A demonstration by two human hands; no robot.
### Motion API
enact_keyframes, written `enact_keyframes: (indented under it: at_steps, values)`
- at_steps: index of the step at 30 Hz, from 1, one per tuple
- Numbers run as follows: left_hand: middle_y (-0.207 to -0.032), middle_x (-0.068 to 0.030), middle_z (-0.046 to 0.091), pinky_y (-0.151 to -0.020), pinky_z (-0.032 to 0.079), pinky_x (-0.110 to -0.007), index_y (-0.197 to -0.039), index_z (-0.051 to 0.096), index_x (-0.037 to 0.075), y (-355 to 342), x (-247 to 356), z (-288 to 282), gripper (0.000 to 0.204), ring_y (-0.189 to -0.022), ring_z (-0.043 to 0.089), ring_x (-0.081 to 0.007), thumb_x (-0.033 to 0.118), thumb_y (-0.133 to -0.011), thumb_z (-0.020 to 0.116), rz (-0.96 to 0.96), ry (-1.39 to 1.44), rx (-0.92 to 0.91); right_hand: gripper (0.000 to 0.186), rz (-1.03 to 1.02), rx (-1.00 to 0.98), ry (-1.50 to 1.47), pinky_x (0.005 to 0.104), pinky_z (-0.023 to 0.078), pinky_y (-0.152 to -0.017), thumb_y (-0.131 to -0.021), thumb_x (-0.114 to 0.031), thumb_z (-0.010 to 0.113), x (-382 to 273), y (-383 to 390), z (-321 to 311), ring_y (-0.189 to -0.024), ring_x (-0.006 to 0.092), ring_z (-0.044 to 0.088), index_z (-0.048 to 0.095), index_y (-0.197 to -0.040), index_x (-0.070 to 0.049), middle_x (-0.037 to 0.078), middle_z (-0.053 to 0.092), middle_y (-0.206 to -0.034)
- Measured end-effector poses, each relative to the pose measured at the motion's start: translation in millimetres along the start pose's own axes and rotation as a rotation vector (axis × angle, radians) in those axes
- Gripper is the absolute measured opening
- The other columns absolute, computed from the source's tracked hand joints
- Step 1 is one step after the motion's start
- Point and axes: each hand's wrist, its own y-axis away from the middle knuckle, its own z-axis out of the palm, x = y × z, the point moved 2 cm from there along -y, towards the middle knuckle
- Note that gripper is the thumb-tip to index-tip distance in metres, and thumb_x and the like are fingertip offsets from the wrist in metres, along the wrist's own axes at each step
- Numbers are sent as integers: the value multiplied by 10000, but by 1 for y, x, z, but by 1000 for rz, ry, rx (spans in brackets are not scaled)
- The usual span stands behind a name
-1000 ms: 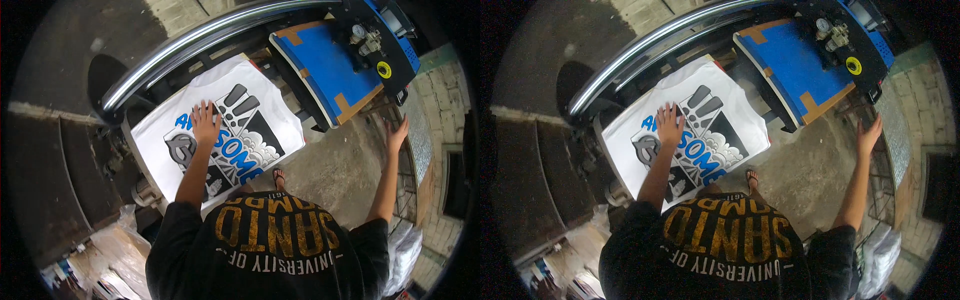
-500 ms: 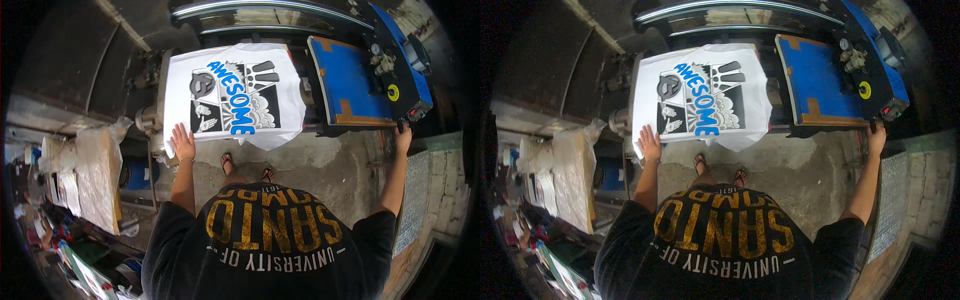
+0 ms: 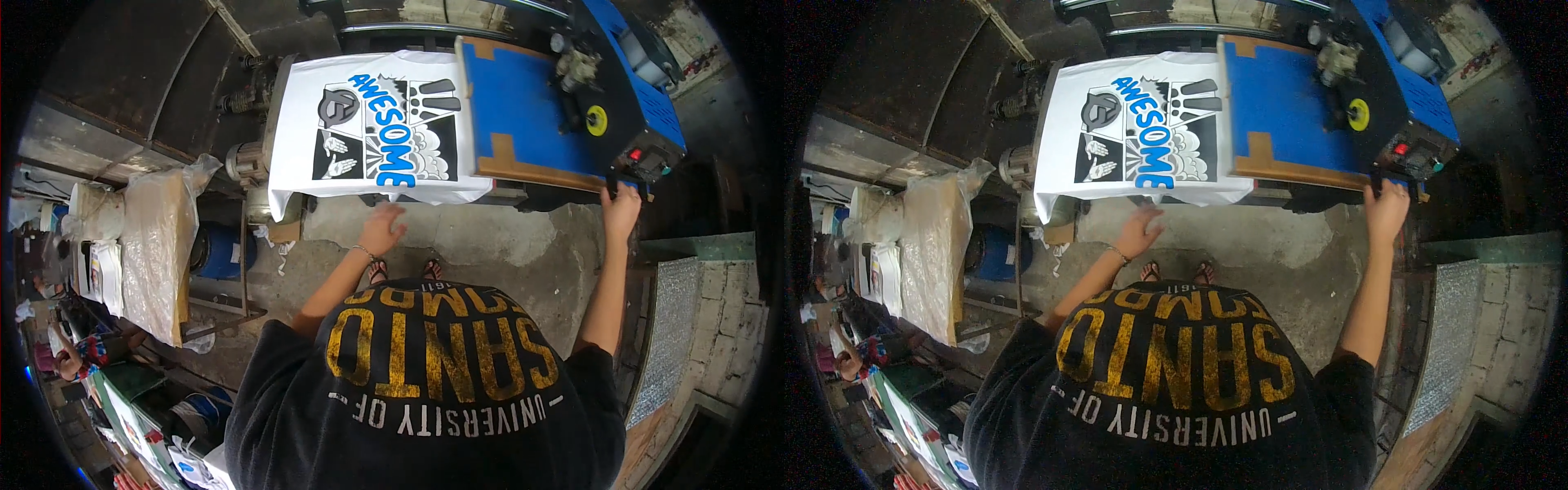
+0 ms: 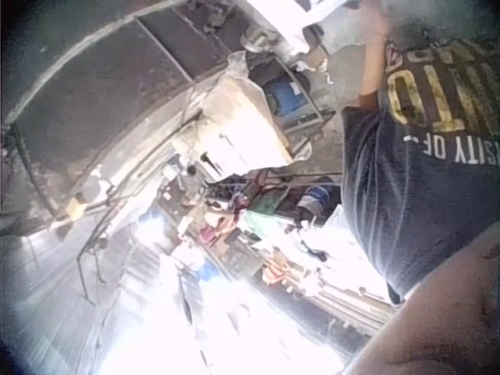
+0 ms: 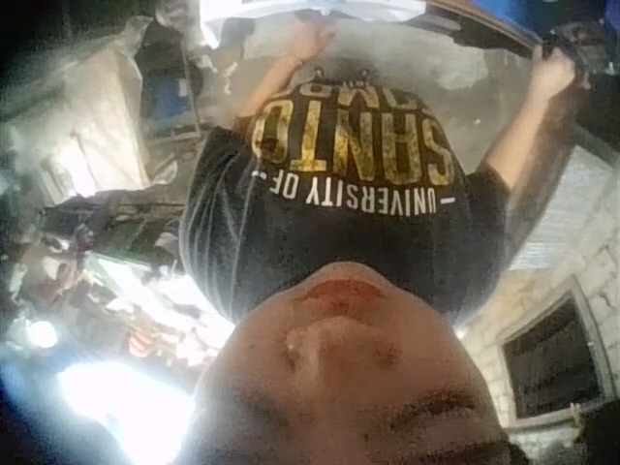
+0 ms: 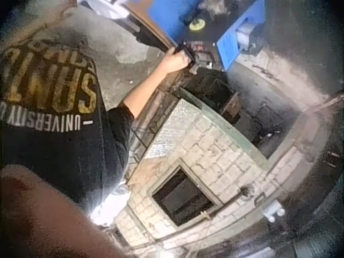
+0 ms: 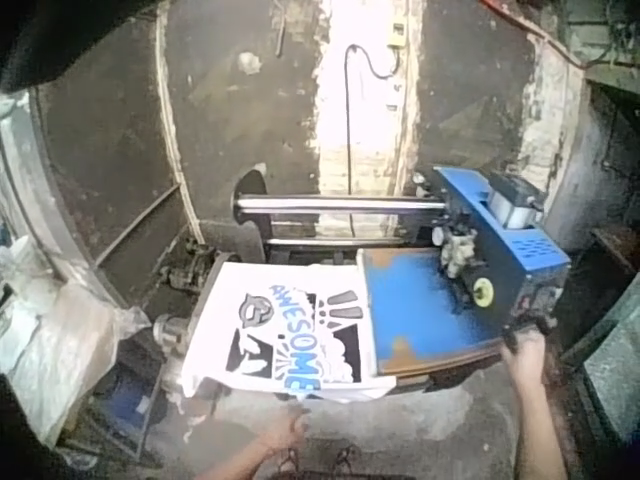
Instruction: The recorder is heat-pressing printed designs onto black and white t-shirts in a workshop.
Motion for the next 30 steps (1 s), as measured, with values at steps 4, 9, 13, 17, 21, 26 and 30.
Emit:
enact_keyframes:
  at_steps: [4,9,13,17,21,26,30]
  values:
    - [-1221,-164,550,-924,440,-359,-1231,532,83,-11,57,0,415,-1133,527,-269,303,-885,597,-56,588,-488,243,-74,-3,-111,437,416,-790,-682,-173,724,-58,9,-13,-830,354,557,586,-769,7,174,600,-775]
    - [-1189,-150,576,-884,474,-331,-1247,516,63,-34,100,7,433,-1058,577,-228,322,-904,575,16,707,-614,274,-262,57,-286,396,394,-635,-702,-251,736,-123,14,-28,-690,294,543,566,-710,-36,103,561,-684]
    - [-1225,-184,541,-928,442,-367,-1286,469,40,-44,107,49,535,-1102,546,-285,364,-877,587,40,496,-595,376,-417,33,-395,361,405,-592,-683,-376,753,-151,12,-42,-609,271,534,576,-694,-44,73,533,-610]
    - [-1228,-237,511,-987,386,-413,-1306,426,5,-60,106,135,667,-1185,466,-342,410,-815,627,223,374,-217,392,-572,-41,-553,348,421,-603,-683,-417,725,-177,8,-34,-642,256,568,594,-724,-49,62,568,-637]
    - [-1178,-204,551,-935,422,-423,-1282,447,2,-85,112,191,702,-1123,521,-326,417,-763,673,191,340,-115,389,-655,-52,-559,340,439,-623,-693,-427,714,-223,10,-25,-673,245,593,590,-722,-60,54,581,-642]
    - [-1147,-160,572,-888,449,-398,-1264,461,4,-64,127,191,645,-1076,553,-298,391,-790,666,323,516,-547,350,-713,-57,-610,335,450,-637,-746,-409,685,-274,17,-27,-690,229,606,589,-762,-72,59,611,-709]
    - [-1128,-135,584,-860,465,-383,-1253,470,5,-33,142,103,610,-1048,572,-282,375,-806,662,400,588,-807,304,-761,-93,-621,336,446,-653,-777,-336,667,-294,19,-24,-724,238,603,583,-865,-57,75,618,-771]
